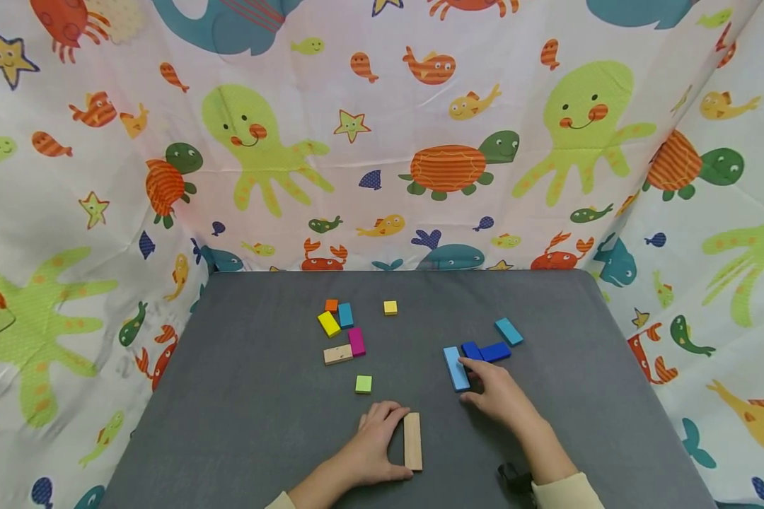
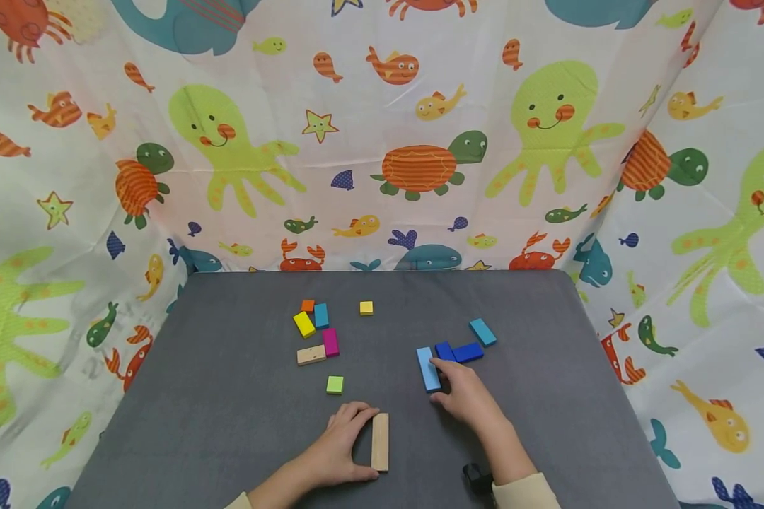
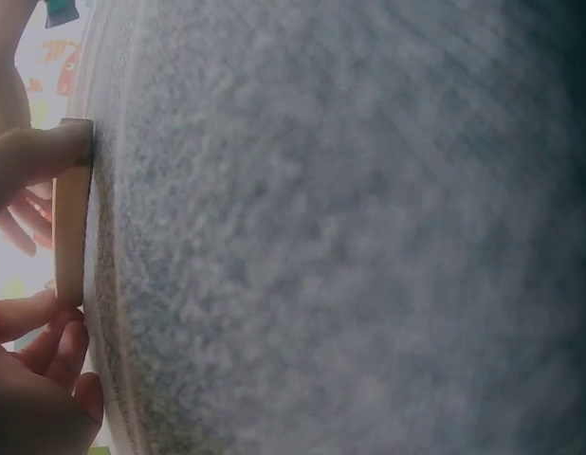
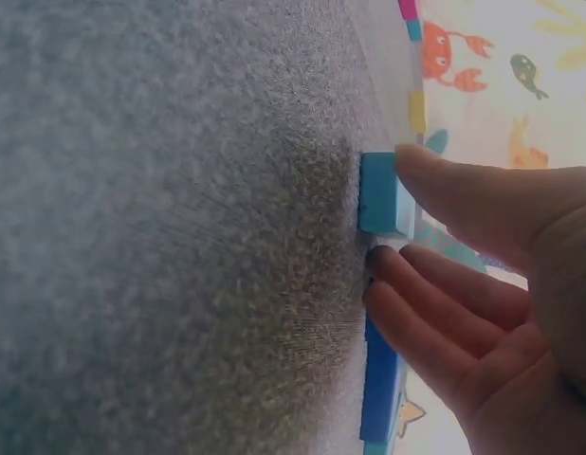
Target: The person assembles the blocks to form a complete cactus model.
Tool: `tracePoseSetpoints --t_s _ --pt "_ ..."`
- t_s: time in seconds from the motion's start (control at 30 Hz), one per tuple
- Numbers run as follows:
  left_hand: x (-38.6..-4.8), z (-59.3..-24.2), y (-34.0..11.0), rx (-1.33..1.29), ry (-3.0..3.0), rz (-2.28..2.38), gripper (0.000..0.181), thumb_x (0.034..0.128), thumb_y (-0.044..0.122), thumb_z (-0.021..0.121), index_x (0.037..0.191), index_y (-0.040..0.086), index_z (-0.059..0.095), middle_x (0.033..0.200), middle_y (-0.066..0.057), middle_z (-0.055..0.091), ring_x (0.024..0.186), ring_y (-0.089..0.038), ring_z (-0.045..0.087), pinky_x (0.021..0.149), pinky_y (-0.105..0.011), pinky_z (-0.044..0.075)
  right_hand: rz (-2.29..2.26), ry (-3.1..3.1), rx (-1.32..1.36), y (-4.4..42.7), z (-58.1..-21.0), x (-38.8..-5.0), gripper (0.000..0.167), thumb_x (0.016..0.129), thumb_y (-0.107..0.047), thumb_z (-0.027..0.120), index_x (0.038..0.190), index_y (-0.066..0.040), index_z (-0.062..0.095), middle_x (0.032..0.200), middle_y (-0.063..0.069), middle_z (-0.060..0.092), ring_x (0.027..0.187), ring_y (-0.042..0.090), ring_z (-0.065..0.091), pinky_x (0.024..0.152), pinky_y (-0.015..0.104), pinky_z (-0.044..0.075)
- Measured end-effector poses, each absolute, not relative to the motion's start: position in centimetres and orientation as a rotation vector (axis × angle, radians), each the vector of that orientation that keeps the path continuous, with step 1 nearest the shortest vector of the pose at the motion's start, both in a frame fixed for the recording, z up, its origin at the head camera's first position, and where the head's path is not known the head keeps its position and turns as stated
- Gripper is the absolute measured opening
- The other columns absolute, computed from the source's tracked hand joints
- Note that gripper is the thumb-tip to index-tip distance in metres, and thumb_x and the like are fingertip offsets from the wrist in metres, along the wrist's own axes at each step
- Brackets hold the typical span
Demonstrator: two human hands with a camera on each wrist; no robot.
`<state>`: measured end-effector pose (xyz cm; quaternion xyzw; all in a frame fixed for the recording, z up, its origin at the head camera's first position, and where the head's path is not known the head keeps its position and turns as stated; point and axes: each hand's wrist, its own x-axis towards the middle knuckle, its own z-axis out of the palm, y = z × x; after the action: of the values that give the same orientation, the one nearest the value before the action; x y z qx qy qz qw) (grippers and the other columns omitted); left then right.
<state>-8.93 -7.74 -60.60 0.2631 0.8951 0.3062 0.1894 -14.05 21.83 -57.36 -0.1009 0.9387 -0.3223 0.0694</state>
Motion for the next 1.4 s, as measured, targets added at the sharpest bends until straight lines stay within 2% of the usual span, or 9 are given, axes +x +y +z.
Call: tracePoseSetpoints --t_s 0.33,0.43,0.6,0.77,0.93,1.1,1.23,1.4 --pt "-9.1 -60.4 -7.5 0.730 2.497 0.902 0.091 0.0727 0.051 0.086 0.148 0.024 0.044 0.138 0.009 0.043 0.124 -0.012 0.040 0.099 -0.043 0.038 -1.069 2.747 -0.351 22.0 -57.3 -15.6 0.080 0.078 -0.001 0.085 0.149 -0.011 0.050 0.153 0.017 0.047 0.122 0.033 0.063 0.095 0.049 0.054" --pt "-9.1 -60.4 -7.4 0.736 2.502 0.905 0.091 0.0728 0.052 0.086 0.148 0.023 0.045 0.138 0.009 0.044 0.123 -0.012 0.040 0.098 -0.042 0.038 -1.041 2.739 -0.359 22.0 -57.3 -16.1 0.081 0.078 -0.002 0.085 0.150 -0.012 0.049 0.151 0.017 0.049 0.122 0.034 0.062 0.096 0.050 0.053" --pt "-9.1 -60.5 -7.3 0.754 2.519 0.898 0.091 0.0722 0.049 0.088 0.148 0.022 0.046 0.137 0.007 0.045 0.123 -0.013 0.041 0.098 -0.042 0.038 -1.035 2.679 -0.331 22.1 -57.0 -16.8 0.086 0.077 -0.001 0.085 0.151 -0.018 0.047 0.146 0.015 0.054 0.119 0.033 0.063 0.095 0.051 0.053" --pt "-9.3 -60.6 -7.2 0.734 2.521 0.879 0.093 0.0709 0.048 0.089 0.148 0.023 0.045 0.138 0.008 0.044 0.124 -0.012 0.040 0.099 -0.042 0.038 -1.049 2.589 -0.335 22.2 -57.0 -17.6 0.091 0.077 0.003 0.084 0.154 -0.024 0.043 0.160 0.010 0.038 0.122 0.034 0.061 0.096 0.053 0.052" --pt "-9.2 -60.4 -7.3 0.729 2.520 0.876 0.098 0.0720 0.048 0.089 0.153 0.021 0.041 0.141 0.006 0.043 0.125 -0.014 0.040 0.100 -0.044 0.037 -1.034 2.555 -0.319 22.2 -57.1 -18.1 0.096 0.076 0.000 0.085 0.156 -0.027 0.039 0.160 0.013 0.037 0.119 0.033 0.062 0.094 0.052 0.054" --pt "-8.8 -60.6 -7.7 0.744 2.521 0.891 0.107 0.0722 0.054 0.087 0.158 0.024 0.032 0.147 0.007 0.040 0.130 -0.016 0.039 0.105 -0.049 0.038 -1.052 2.569 -0.372 21.9 -57.2 -18.2 0.097 0.074 -0.006 0.089 0.156 -0.021 0.039 0.156 0.018 0.041 0.118 0.038 0.063 0.096 0.055 0.052" --pt "-8.3 -60.9 -8.2 0.863 2.559 0.891 0.093 0.0762 0.054 0.084 0.154 0.024 0.042 0.147 0.008 0.042 0.130 -0.016 0.043 0.107 -0.051 0.040 -1.070 2.600 -0.425 21.7 -57.3 -18.1 0.094 0.073 -0.012 0.091 0.154 -0.015 0.042 0.155 0.018 0.042 0.121 0.040 0.062 0.098 0.055 0.051" --pt "-7.9 -60.7 -8.5 1.068 2.623 0.841 0.069 0.0822 0.046 0.082 0.142 0.022 0.058 0.146 0.005 0.047 0.123 -0.013 0.049 0.102 -0.040 0.047 -1.006 2.678 -0.431 21.3 -57.3 -18.0 0.091 0.073 -0.025 0.092 0.151 -0.011 0.046 0.148 0.015 0.046 0.123 0.036 0.059 0.099 0.054 0.050"
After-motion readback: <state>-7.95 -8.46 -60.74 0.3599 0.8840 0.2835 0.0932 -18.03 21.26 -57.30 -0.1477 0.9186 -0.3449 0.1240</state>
